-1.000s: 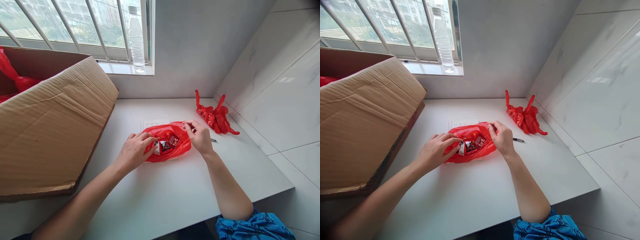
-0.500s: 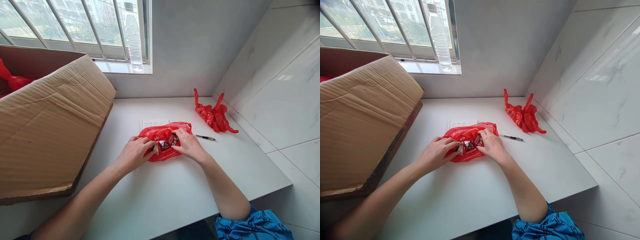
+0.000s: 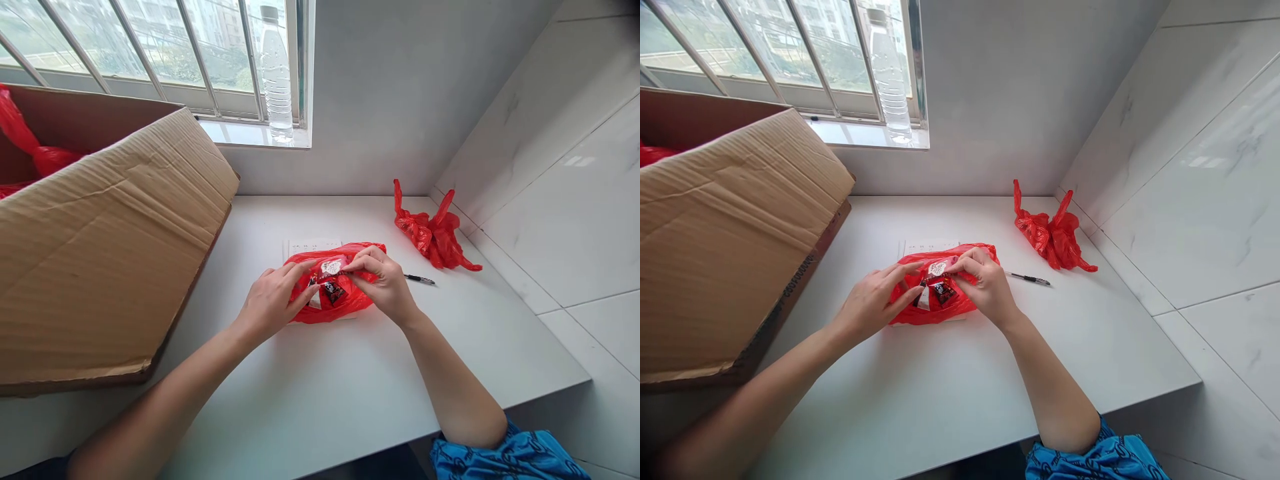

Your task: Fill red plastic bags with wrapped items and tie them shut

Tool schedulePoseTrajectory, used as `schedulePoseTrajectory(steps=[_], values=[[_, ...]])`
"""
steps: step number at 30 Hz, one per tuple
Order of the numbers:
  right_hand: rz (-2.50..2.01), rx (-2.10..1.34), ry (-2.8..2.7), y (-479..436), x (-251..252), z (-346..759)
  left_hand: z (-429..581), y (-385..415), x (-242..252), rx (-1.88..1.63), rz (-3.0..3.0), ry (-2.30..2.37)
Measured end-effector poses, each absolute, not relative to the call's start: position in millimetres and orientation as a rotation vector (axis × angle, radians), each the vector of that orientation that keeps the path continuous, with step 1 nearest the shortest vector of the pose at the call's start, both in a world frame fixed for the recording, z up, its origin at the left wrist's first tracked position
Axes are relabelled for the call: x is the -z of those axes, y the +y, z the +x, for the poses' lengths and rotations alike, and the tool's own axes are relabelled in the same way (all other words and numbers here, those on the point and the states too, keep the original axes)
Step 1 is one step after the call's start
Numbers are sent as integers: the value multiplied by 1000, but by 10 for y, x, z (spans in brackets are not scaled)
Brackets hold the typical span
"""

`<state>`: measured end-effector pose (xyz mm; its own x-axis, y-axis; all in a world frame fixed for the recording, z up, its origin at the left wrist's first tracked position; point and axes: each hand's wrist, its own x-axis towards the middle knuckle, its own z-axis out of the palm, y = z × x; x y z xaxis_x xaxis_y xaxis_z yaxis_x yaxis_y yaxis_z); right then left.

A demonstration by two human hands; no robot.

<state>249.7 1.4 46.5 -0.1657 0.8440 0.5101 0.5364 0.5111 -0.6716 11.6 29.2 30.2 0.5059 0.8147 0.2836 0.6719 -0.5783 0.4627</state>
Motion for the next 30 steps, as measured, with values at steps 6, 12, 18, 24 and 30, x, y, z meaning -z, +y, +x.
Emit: schedulePoseTrajectory(steps=[6, 12, 18, 24, 30], values=[[-1075, -542, -1792, 2, -455, 2427, 136, 250, -392, -802, 1817, 980], [-1114, -593, -1737, 6, -442, 2400, 131, 251, -399, -884, 1791, 989], [-1309, -215, -1779, 24, -468, 2515, 44, 319, -399, -804, 2098, 1250], [-1523, 109, -1505, 149, -473, 2855, -167, 378, -544, -472, 2427, 1807], [-1762, 21, -1641, 169, -442, 2996, -331, 285, -580, 61, 2304, 1922]])
